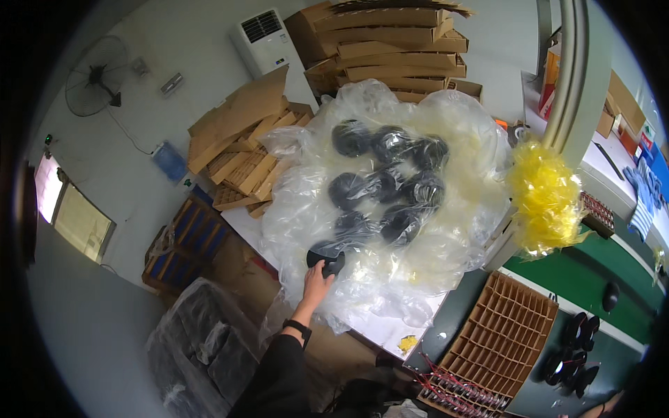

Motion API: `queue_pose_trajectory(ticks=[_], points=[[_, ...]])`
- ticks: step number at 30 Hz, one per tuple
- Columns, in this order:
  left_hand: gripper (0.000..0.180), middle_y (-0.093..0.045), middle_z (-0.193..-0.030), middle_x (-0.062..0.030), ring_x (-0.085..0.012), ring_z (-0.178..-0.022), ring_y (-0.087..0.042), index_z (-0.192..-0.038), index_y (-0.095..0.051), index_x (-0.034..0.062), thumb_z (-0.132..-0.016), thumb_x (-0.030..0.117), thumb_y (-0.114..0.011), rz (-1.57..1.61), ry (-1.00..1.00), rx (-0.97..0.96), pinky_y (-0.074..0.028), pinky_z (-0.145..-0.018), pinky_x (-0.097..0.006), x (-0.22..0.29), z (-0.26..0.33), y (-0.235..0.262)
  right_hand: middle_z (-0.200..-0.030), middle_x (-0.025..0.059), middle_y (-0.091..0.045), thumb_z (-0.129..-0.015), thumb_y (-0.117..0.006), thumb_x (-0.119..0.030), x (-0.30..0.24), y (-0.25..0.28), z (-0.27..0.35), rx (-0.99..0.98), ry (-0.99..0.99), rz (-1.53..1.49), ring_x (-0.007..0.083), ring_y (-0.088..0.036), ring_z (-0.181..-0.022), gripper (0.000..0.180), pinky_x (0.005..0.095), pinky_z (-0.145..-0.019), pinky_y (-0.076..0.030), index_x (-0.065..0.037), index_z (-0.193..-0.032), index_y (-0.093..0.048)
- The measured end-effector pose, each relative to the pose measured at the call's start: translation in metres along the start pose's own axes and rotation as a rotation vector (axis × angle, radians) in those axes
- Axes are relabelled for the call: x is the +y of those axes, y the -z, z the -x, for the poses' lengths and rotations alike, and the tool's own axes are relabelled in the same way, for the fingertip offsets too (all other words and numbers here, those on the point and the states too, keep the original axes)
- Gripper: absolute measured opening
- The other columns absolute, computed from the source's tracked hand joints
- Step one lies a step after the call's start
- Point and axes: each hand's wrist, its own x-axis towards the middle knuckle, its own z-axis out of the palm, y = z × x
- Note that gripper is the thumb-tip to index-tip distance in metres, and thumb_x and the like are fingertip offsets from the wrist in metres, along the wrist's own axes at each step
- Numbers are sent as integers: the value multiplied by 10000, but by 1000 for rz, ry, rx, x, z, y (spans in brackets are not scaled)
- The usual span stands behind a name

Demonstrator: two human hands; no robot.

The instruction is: Manually assembling electronic components into black plastic housings on a factory production line.

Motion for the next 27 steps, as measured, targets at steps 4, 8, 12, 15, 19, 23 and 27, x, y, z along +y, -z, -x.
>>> queue_pose_trajectory(ticks=[4, 8, 12, 15, 19, 23, 27], points=[[343, -568, -1007, -159, -345, -1005, -514, -1052, -546, 47, -788, 215, -687, -138, -98, -54, -377, -918, -451, -2, -20, -20, -1021, 35, -620, -925, -567, -320, -21, 19, 55, -11, 142, 118, 114, -599, -774, 385, 202, -579, -431, -78, -1223, -547], [269, -544, -850, -135, -339, -851, -513, -861, -548, 29, -775, 228, -707, 16, -66, 71, -403, -778, -443, -5, -15, -5, -930, 35, -625, -936, -562, -228, -86, -121, 200, -361, 195, 307, 89, -582, -725, 253, 194, -554, -401, -73, -1135, -578], [276, -426, -620, -107, -228, -581, -398, -778, -499, 2, -900, 228, -600, 571, 67, 259, -372, -575, -357, 38, 9, 43, -874, 70, -618, -905, -567, -98, -171, -208, 324, -752, 536, 573, 127, -591, -798, 192, 243, -653, -459, -3, -1071, -568], [316, -478, -653, 2, -122, -621, -406, -734, -499, 13, -961, 233, -489, 819, 177, 144, -344, -566, -297, 75, 26, 74, -924, 124, -617, -803, -661, -51, -225, -267, 419, -924, 588, 693, 222, -611, -870, 321, 319, -800, -483, 23, -1095, -552], [333, -528, -718, 32, -77, -658, -443, -750, -538, 11, -969, 249, -460, 1182, 270, -175, -358, -584, -255, 143, 43, 130, -1229, 176, -530, -697, -780, -218, -282, -348, 495, -1460, 1064, 621, 352, -517, -1122, 639, 406, -935, -436, -26, -1237, -499], [370, -596, -808, -22, -87, -751, -540, -899, -607, -53, -969, 264, -429, 1387, 99, -795, -427, -691, -221, 199, 44, 139, -1453, 203, -300, -642, -841, -293, -307, -378, 531, -1738, 988, 290, 353, -343, -1315, 1024, 406, -1087, -297, -53, -1438, -242], [413, -617, -849, -31, -108, -798, -566, -976, -619, -46, -993, 299, -393, 1334, 252, -1155, -448, -750, -240, 263, 57, 119, -1440, 172, -320, -680, -830, -215, -292, -364, 518, -1873, 484, 137, 280, -341, -1321, 1012, 376, -1100, -274, -40, -1451, -199]])
